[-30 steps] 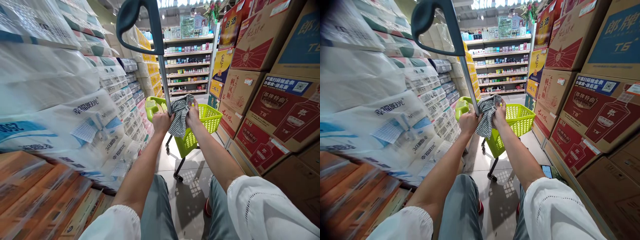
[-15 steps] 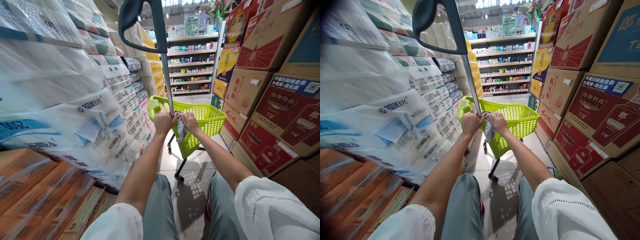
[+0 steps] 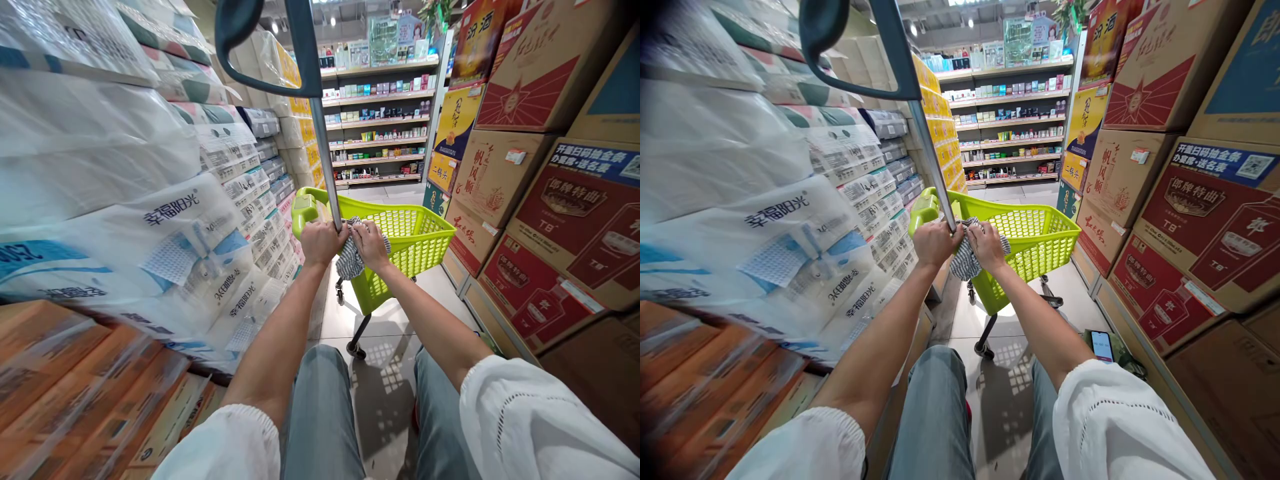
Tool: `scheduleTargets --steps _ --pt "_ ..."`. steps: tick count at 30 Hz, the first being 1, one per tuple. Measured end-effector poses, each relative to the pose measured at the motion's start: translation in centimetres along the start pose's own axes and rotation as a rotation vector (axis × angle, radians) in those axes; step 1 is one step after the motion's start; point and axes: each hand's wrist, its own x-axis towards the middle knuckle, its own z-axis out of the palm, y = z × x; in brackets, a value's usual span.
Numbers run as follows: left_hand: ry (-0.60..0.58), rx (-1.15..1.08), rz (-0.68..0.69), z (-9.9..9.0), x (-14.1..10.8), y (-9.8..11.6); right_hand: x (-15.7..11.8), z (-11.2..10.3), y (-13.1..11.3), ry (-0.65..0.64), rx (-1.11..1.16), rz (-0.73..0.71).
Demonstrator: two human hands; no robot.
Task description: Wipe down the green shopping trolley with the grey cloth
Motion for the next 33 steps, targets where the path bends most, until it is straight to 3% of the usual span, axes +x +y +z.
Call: scheduleTargets --steps 3,7,10,13,16,18,22,25,29,31,33 --pt "-0.013 0.012 0.007 -0.1 0.0 -0.8 -0.4 -0.4 3.1 -0.068 0.021 0.004" --pt "-0.009 0.013 0.004 0.1 0.2 -1.6 -1.3 -0.9 6.1 -0.055 -0.004 0.11" --pt "0.0 -0.013 -0.009 0.1 0.1 -2.1 -1.6 -1.3 6.3 -0.079 0.017 0.078" --pt "0.047 -0.064 -0.082 0.0 -0.5 -2.2 -1.3 -2.0 6.2 -0.209 0.058 -0.052" --pt "0.147 -0.117 -0.157 -0.2 -1.5 -1.4 -0.7 -2.6 6.5 -0.323 0.119 -0.164" --pt "0.155 -0.16 -0.095 0.0 -1.8 -0.1 -0.4 -2.8 6.6 -0.332 0.158 -0.167" --pt "0.009 -0.156 0.187 1.2 -1.3 2.4 -0.6 -2.8 5.7 -0.275 0.207 -0.108" --pt "-0.084 -0.063 0.169 2.2 -0.8 3.2 -1.2 -2.7 4.6 -0.157 0.241 -0.029" --pt "-0.141 -0.006 0.144 3.0 -0.9 3.0 -1.6 -2.1 2.8 0.135 0.22 0.135" --pt "-0.148 0.006 0.161 3.1 -1.0 2.7 -1.8 -1.5 1.9 0.178 0.162 0.145" --pt "-0.161 0.015 0.181 3.2 -1.0 2.4 -2.0 -1.1 1.2 0.134 0.119 0.096"
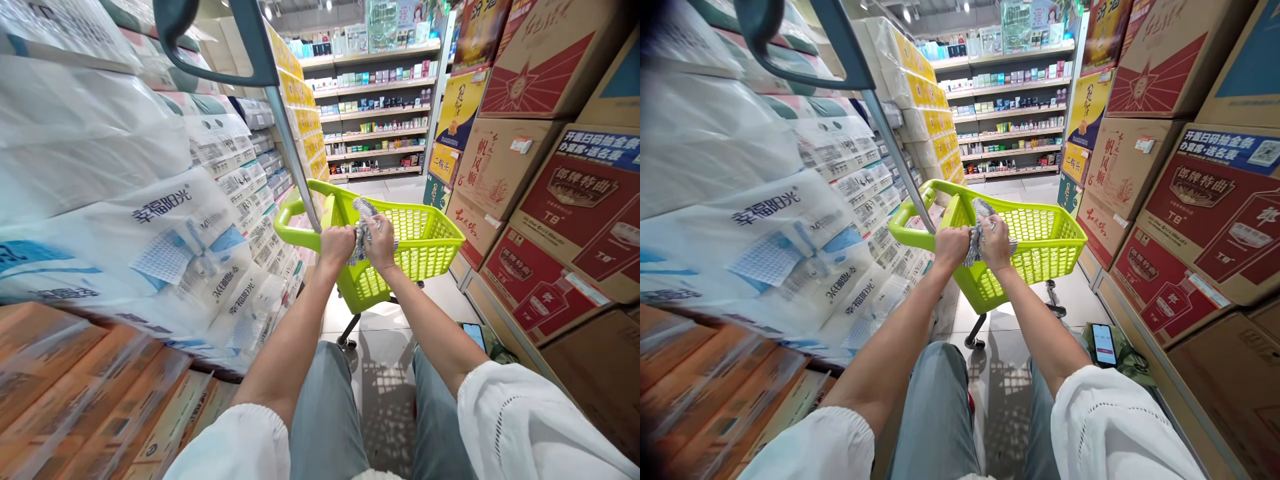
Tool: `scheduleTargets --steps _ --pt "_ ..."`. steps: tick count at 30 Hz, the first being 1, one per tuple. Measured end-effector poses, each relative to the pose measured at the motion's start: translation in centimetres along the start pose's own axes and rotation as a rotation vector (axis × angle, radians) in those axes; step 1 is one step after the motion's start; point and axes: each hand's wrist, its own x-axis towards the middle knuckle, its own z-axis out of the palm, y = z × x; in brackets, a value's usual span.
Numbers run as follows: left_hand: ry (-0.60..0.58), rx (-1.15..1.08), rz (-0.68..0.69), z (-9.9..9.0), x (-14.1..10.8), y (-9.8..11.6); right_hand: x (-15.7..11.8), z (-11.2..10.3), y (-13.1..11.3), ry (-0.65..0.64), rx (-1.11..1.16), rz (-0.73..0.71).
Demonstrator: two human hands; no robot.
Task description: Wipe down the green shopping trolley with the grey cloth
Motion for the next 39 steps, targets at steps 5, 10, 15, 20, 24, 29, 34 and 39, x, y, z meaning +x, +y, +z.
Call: scheduleTargets --steps 5,10,15,20,24,29,34,39 --pt "-0.012 0.009 0.013 0.2 0.2 -0.3 -0.4 -0.2 0.1 -0.184 -0.021 -0.074" --pt "-0.002 0.009 0.001 0.3 0.3 -0.2 -0.1 -1.3 2.2 -0.29 -0.033 -0.098" --pt "0.022 0.004 -0.017 0.7 0.5 -0.1 -1.3 -2.9 4.3 -0.235 -0.133 -0.063" --pt "0.025 -0.021 -0.034 0.9 0.7 0.4 -2.0 -2.9 3.8 -0.137 -0.172 0.026" --pt "0.023 -0.039 -0.036 0.7 0.6 0.9 -1.0 -0.8 1.3 -0.157 -0.119 0.019" --pt "0.021 -0.03 -0.027 0.7 0.5 0.4 -0.6 -0.2 1.4 -0.223 -0.094 0.017" --pt "0.044 -0.045 -0.022 1.1 0.6 -0.3 -1.5 -2.9 5.1 -0.188 -0.182 0.039" --pt "0.059 -0.03 -0.036 1.3 0.7 -0.2 -1.7 -2.5 4.5 -0.13 -0.273 0.106"
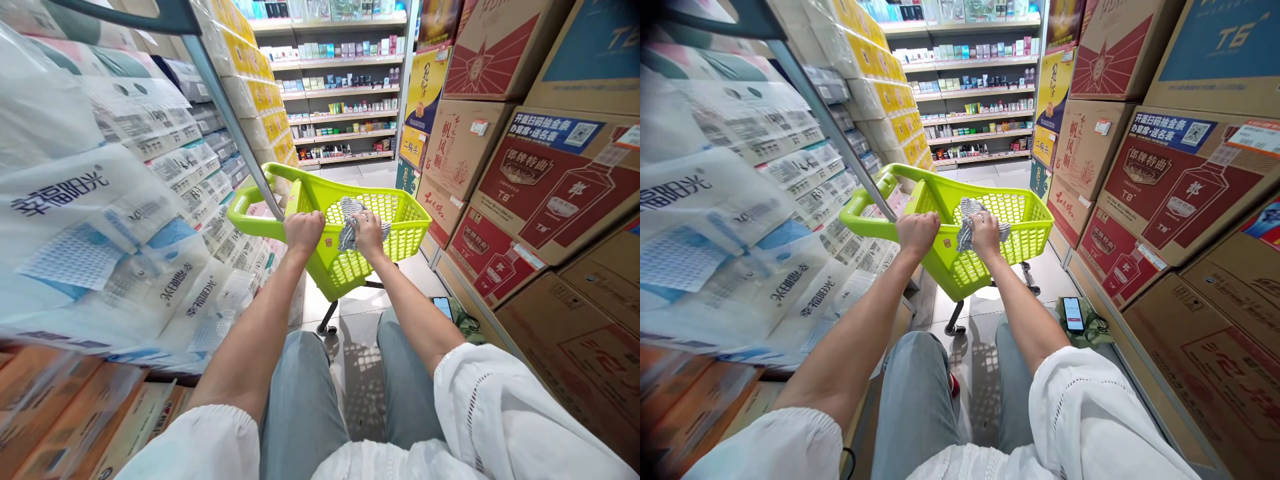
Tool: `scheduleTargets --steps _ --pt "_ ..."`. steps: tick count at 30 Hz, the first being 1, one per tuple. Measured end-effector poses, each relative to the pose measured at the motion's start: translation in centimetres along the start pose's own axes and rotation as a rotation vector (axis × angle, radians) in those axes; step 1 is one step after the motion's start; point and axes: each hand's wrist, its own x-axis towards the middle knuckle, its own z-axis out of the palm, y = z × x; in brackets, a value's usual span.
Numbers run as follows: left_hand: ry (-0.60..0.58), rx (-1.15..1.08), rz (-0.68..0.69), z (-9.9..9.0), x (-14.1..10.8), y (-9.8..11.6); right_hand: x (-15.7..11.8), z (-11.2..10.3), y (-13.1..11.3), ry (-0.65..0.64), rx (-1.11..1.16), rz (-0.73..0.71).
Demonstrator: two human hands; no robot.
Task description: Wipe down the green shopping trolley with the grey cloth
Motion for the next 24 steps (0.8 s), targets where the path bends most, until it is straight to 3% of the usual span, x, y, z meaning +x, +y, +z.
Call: scheduleTargets --steps 6,8,11,16,24 --pt "0.038 0.0 0.019 0.1 -0.2 0.1 0.6 2.0 -5.7 -0.012 0.022 -0.042" --pt "0.05 0.012 0.029 0.2 -0.3 0.0 0.5 1.9 -5.6 -0.02 0.009 -0.061" --pt "0.057 0.015 0.036 0.4 -0.3 -0.4 0.0 0.9 -3.5 -0.043 -0.048 -0.093" --pt "0.049 -0.042 -0.003 0.8 0.0 -0.4 -0.8 -0.1 -0.4 0.026 -0.147 -0.006" --pt "0.075 -0.023 0.019 0.7 -0.1 0.2 0.2 2.1 -5.7 0.049 -0.066 -0.055"
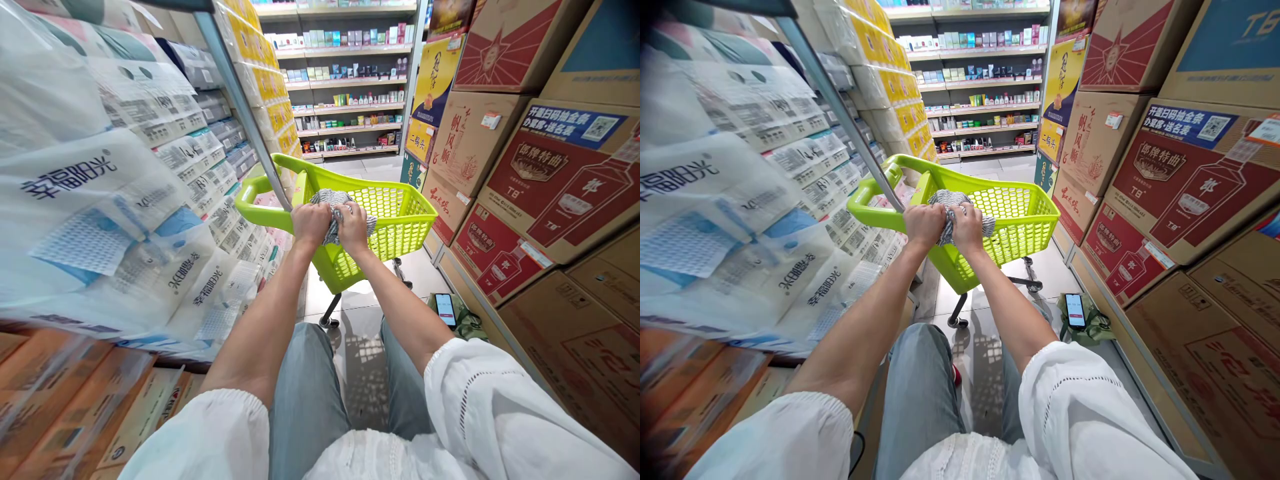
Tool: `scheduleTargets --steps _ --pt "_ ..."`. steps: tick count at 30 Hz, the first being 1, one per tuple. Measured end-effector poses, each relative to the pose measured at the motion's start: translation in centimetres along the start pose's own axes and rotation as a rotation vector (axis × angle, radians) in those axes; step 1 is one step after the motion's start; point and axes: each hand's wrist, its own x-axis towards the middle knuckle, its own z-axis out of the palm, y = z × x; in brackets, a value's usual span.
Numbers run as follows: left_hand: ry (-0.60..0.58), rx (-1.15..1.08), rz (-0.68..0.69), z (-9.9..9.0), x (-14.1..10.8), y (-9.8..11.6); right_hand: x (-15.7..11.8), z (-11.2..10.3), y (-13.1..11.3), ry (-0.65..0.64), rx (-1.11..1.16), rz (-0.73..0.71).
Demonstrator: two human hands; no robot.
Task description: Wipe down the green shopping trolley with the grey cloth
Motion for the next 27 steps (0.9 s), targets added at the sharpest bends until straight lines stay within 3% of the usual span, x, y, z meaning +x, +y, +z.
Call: scheduleTargets --steps 3,9,11,13,16,18,23,27 --pt "0.002 0.0 0.024 -0.1 -0.1 -0.5 0.1 -0.5 0.8 -0.05 0.0 -0.052" --pt "-0.012 0.007 0.037 -0.5 -0.3 -1.2 0.0 -3.2 5.7 -0.11 -0.021 -0.044" --pt "-0.012 0.017 0.029 -0.5 -0.3 -1.3 0.6 -4.1 6.6 -0.063 -0.02 -0.017" --pt "-0.014 0.02 0.014 -0.5 -0.3 -1.3 1.7 -4.8 6.8 0.065 -0.022 0.033" --pt "-0.018 -0.003 -0.001 -0.5 -0.3 -1.3 3.1 -4.8 5.6 0.252 -0.027 0.071" --pt "-0.019 -0.016 0.001 -0.6 -0.3 -1.3 3.0 -4.3 4.1 0.267 -0.022 0.039" --pt "-0.002 0.032 0.034 -0.9 -0.5 -1.3 -0.3 -3.3 0.1 0.085 0.003 -0.107" --pt "-0.003 0.043 0.05 -1.3 -0.8 -1.5 -1.5 -4.5 -0.4 -0.07 0.027 -0.133"
